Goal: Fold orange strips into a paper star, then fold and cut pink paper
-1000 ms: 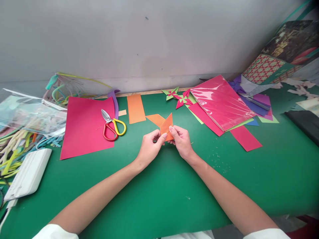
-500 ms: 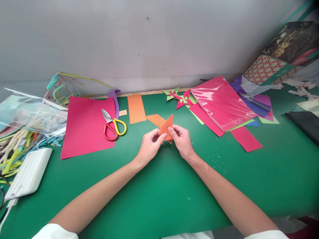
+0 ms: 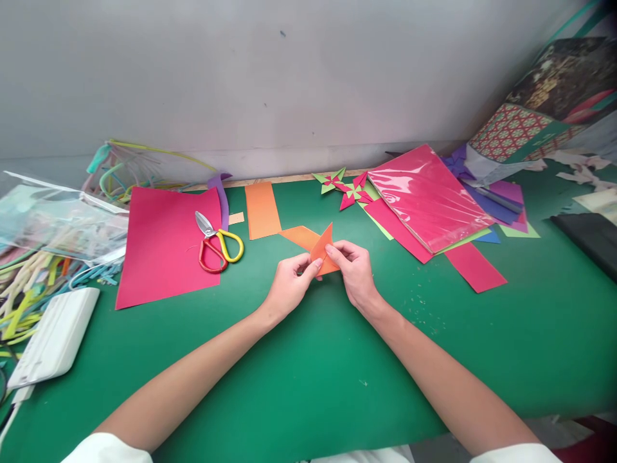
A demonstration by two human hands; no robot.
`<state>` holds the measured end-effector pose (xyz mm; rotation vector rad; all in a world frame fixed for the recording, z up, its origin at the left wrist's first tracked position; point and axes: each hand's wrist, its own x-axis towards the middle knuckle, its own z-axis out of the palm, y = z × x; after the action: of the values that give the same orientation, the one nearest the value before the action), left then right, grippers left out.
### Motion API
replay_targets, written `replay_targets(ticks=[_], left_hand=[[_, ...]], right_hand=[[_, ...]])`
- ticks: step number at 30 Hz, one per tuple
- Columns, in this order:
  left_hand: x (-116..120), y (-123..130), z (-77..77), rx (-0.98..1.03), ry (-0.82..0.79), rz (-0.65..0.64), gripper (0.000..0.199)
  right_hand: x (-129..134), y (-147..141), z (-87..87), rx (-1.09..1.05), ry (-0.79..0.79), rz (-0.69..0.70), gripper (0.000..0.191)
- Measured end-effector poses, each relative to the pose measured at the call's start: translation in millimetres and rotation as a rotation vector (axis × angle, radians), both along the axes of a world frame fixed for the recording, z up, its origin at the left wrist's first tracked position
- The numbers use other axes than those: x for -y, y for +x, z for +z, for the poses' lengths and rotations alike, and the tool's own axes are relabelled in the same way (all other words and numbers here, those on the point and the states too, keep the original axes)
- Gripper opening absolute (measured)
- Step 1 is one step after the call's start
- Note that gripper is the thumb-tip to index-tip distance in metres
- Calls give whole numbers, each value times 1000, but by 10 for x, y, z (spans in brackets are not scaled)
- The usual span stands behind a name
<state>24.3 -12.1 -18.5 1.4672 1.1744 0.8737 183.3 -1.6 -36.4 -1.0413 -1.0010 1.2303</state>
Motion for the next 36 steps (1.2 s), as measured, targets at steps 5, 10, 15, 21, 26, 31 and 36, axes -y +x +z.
replay_targets(ticks=[5, 10, 15, 21, 26, 31, 36], left_hand=[[-6, 8, 10, 19, -25, -13, 42], [-27, 9, -13, -11, -28, -17, 39], [-35, 16, -49, -6, 20, -16, 35], [-33, 17, -61, 11, 0, -30, 35], [-47, 7, -86, 24, -3, -43, 35], [-39, 22, -98, 25, 1, -26, 36], [-61, 2, -41, 24, -84, -108, 37]], right_hand=[[-5, -9, -19, -15, 7, -21, 26], [-13, -8, -32, -17, 3, -31, 27], [-8, -8, -39, -19, 4, -31, 24], [-3, -4, -42, -79, -15, -16, 23], [-5, 4, -43, 37, 52, -31, 24], [6, -14, -77, 122, 71, -51, 25], [-7, -9, -93, 145, 72, -66, 27]])
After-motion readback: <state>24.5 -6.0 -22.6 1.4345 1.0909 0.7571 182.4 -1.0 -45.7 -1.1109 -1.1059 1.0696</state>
